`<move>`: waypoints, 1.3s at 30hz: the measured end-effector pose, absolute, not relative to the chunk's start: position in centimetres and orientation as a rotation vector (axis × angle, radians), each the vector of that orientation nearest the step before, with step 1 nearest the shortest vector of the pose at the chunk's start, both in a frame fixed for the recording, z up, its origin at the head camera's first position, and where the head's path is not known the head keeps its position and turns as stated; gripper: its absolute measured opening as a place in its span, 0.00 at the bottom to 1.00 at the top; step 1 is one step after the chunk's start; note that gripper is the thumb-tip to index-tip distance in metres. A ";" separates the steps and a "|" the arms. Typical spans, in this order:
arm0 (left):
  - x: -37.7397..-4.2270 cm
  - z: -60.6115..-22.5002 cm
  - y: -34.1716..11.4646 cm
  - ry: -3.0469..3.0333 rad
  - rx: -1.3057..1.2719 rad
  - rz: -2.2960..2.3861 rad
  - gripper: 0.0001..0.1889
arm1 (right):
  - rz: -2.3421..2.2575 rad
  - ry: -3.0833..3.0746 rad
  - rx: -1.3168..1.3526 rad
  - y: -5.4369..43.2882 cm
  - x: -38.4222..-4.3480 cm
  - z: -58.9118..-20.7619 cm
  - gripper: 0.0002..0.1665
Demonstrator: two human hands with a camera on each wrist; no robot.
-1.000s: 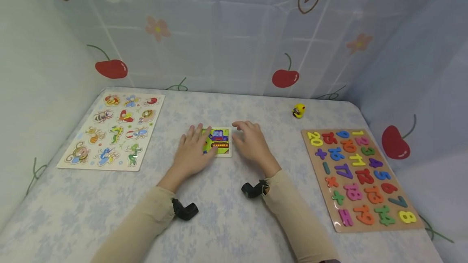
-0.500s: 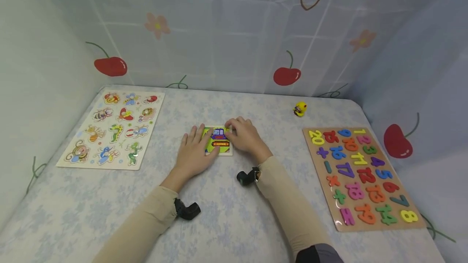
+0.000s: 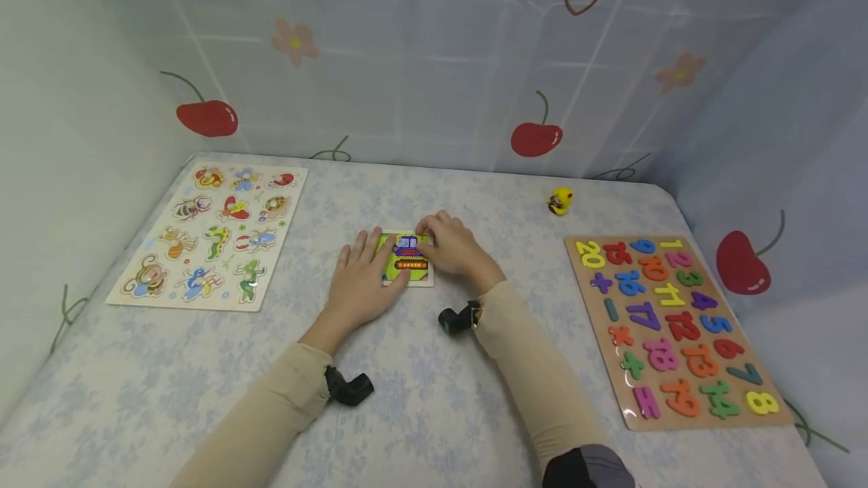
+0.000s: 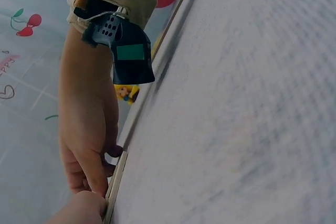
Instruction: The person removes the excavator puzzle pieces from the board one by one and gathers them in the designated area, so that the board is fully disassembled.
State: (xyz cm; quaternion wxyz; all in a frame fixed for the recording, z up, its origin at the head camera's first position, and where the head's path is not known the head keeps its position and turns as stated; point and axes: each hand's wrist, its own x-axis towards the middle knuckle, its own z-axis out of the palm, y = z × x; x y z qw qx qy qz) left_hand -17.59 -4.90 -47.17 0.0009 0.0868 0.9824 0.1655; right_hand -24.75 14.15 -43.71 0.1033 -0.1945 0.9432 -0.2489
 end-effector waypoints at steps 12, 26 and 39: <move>-17.5 -47.1 -5.0 3.102 0.289 0.561 0.36 | -0.732 2.797 -0.604 14.9 -24.1 -43.5 0.18; -17.4 -46.5 -5.0 3.089 0.276 0.585 0.34 | -0.622 2.843 -0.920 16.2 -20.7 -43.0 0.27; -17.2 -46.8 -5.2 3.088 0.255 0.594 0.34 | -0.470 2.963 -1.112 15.8 -20.0 -43.3 0.23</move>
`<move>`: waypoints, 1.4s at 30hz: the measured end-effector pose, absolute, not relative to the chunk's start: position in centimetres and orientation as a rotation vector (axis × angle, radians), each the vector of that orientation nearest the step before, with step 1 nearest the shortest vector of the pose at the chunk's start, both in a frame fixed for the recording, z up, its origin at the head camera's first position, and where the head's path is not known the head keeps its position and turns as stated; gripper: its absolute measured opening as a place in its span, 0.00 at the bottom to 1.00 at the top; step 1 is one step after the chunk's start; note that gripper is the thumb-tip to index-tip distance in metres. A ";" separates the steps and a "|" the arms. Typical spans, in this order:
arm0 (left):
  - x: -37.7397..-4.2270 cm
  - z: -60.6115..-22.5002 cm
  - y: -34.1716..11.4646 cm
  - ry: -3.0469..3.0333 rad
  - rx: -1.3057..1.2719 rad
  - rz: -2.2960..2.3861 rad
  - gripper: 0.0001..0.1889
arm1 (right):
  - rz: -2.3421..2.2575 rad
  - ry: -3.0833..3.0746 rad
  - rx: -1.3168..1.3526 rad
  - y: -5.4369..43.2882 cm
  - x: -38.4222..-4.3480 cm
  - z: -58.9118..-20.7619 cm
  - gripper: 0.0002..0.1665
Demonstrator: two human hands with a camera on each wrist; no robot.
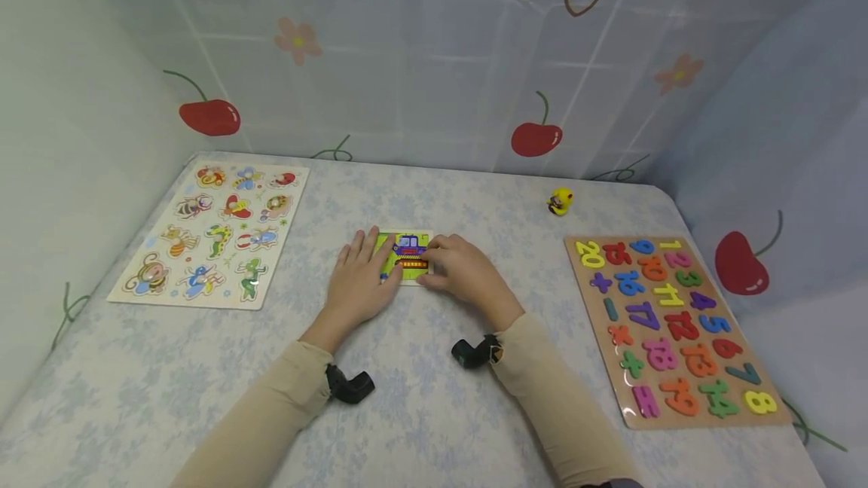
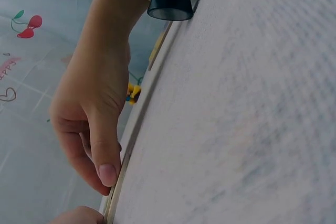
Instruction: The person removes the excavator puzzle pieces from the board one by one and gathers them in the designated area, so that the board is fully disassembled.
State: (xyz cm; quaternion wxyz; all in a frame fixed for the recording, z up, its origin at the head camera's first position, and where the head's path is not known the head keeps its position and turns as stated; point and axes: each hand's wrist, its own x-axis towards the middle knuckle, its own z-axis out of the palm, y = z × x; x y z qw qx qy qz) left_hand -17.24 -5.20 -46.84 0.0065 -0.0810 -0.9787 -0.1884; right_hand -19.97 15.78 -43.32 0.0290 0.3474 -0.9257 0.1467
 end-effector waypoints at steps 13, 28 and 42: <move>-17.3 -47.1 -5.2 -3.073 -0.252 -0.578 0.34 | 0.346 -2.641 1.184 15.9 -20.0 -44.0 0.17; -17.3 -47.1 -5.2 -3.061 -0.228 -0.628 0.32 | 0.596 -2.716 1.098 16.5 -19.5 -44.7 0.15; -17.3 -47.1 -5.3 -3.041 -0.207 -0.722 0.32 | 0.584 -2.739 1.069 16.7 -19.1 -44.9 0.21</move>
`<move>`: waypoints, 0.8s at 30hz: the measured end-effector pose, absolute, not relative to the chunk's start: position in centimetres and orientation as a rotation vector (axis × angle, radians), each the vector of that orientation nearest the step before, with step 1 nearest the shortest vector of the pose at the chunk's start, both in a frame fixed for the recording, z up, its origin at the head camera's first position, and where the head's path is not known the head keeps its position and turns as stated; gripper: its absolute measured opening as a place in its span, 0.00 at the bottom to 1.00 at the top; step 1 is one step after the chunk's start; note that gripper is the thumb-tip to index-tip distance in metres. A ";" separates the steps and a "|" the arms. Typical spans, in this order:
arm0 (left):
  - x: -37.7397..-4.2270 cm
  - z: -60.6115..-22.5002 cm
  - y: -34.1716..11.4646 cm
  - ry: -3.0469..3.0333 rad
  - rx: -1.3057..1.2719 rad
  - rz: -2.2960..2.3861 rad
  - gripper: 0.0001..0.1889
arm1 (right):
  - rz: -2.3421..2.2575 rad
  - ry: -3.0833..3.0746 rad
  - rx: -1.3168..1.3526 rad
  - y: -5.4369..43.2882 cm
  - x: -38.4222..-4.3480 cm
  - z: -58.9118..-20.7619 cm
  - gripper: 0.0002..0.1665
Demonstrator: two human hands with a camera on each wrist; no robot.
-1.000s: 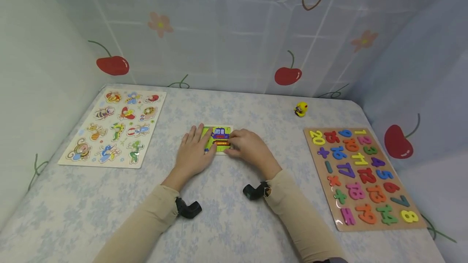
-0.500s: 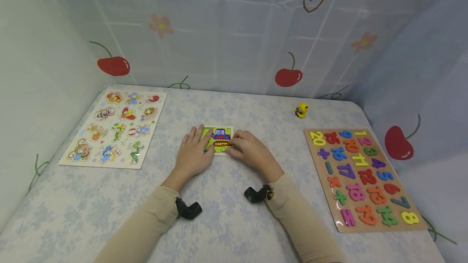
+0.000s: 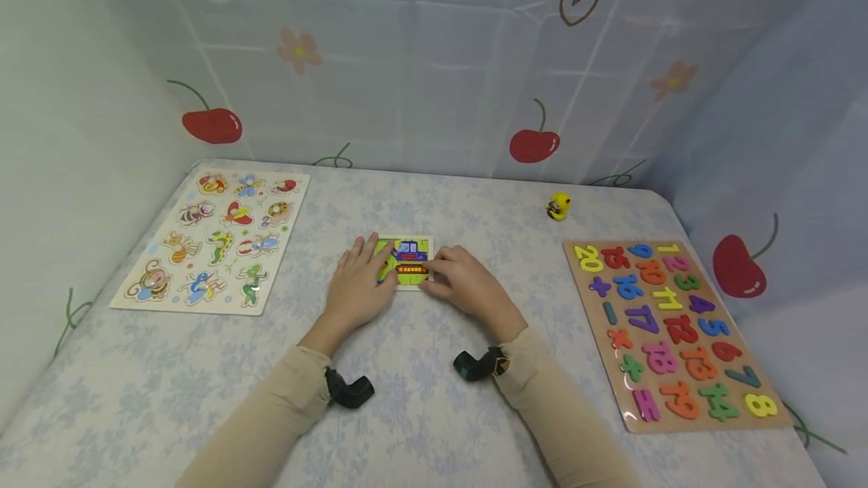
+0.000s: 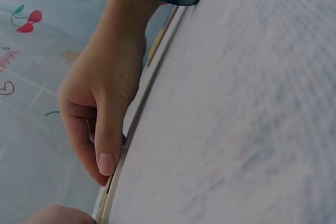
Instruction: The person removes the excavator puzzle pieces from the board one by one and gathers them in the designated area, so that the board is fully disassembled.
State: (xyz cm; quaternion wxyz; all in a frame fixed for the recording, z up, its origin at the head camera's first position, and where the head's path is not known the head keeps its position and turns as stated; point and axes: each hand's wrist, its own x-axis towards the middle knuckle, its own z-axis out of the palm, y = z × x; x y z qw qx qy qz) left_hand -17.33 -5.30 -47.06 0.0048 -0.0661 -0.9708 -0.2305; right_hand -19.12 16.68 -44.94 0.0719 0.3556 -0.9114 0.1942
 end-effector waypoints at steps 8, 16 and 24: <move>-17.3 -46.8 -5.4 -3.050 -0.228 -0.742 0.32 | 0.534 -2.752 1.093 16.5 -18.9 -44.9 0.20; -17.3 -46.6 -5.7 -3.075 -0.253 -0.719 0.32 | 0.555 -2.743 1.086 16.5 -18.6 -44.9 0.19; -17.4 -46.5 -6.3 -3.073 -0.300 -0.707 0.30 | 0.568 -2.758 1.079 16.7 -18.6 -45.1 0.20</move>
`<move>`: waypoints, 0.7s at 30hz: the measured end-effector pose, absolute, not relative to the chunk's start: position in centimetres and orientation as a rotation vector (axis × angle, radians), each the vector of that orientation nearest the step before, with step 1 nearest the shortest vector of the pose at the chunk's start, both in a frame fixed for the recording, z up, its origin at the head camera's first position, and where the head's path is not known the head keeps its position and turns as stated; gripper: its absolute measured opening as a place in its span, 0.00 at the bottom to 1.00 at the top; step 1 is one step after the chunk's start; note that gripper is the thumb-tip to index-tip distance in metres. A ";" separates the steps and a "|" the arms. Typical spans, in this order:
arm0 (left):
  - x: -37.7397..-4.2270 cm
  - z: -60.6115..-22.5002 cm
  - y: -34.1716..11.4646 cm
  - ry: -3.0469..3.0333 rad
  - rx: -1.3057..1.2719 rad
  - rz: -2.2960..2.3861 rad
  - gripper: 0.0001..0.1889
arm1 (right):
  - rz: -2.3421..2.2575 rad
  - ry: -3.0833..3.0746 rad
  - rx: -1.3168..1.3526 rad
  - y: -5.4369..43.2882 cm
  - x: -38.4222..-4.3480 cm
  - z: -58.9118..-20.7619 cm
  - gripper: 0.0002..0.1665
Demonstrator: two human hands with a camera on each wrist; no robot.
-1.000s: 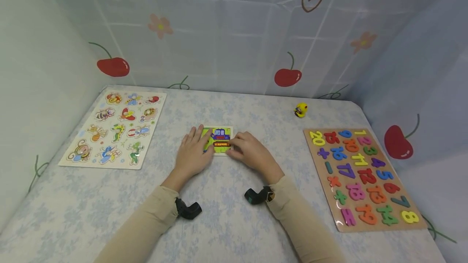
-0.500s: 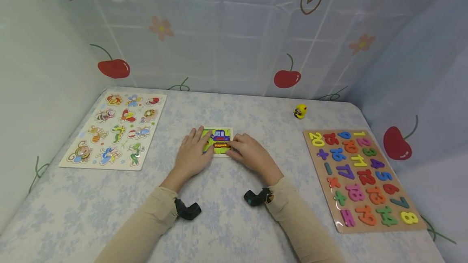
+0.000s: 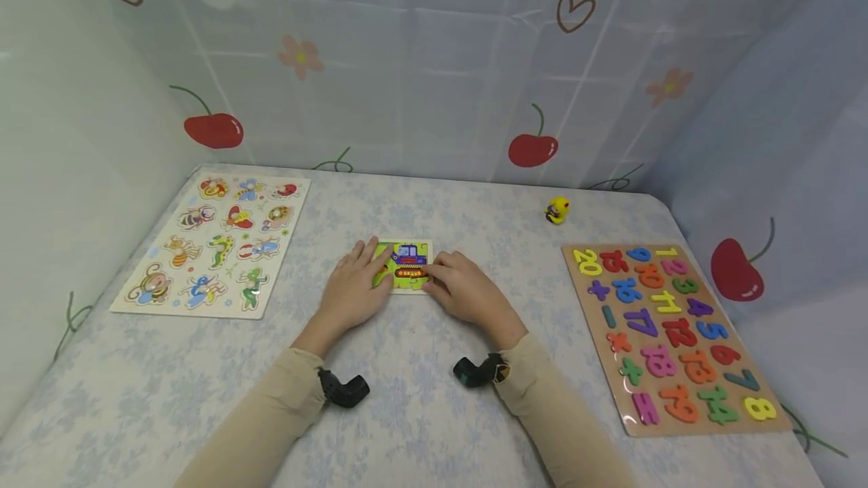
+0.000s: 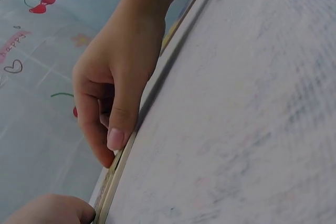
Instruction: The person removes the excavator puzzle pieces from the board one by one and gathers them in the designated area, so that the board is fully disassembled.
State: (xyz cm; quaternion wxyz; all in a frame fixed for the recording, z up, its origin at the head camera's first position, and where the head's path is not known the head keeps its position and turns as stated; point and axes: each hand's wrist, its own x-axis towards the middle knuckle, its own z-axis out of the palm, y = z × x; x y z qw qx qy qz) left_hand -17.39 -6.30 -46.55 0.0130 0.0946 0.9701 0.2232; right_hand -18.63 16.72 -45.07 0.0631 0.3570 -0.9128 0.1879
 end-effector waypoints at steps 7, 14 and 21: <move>-17.4 -46.6 -6.5 3.024 0.315 0.725 0.30 | 0.874 -2.825 0.922 16.4 -18.6 -45.0 0.16; -17.4 -46.6 -6.6 3.019 0.322 0.726 0.30 | 1.250 -2.856 0.659 15.8 -18.7 -45.2 0.08; -17.3 -46.6 -6.6 3.027 0.321 0.725 0.30 | 1.462 -2.812 0.620 15.7 -18.8 -45.6 0.09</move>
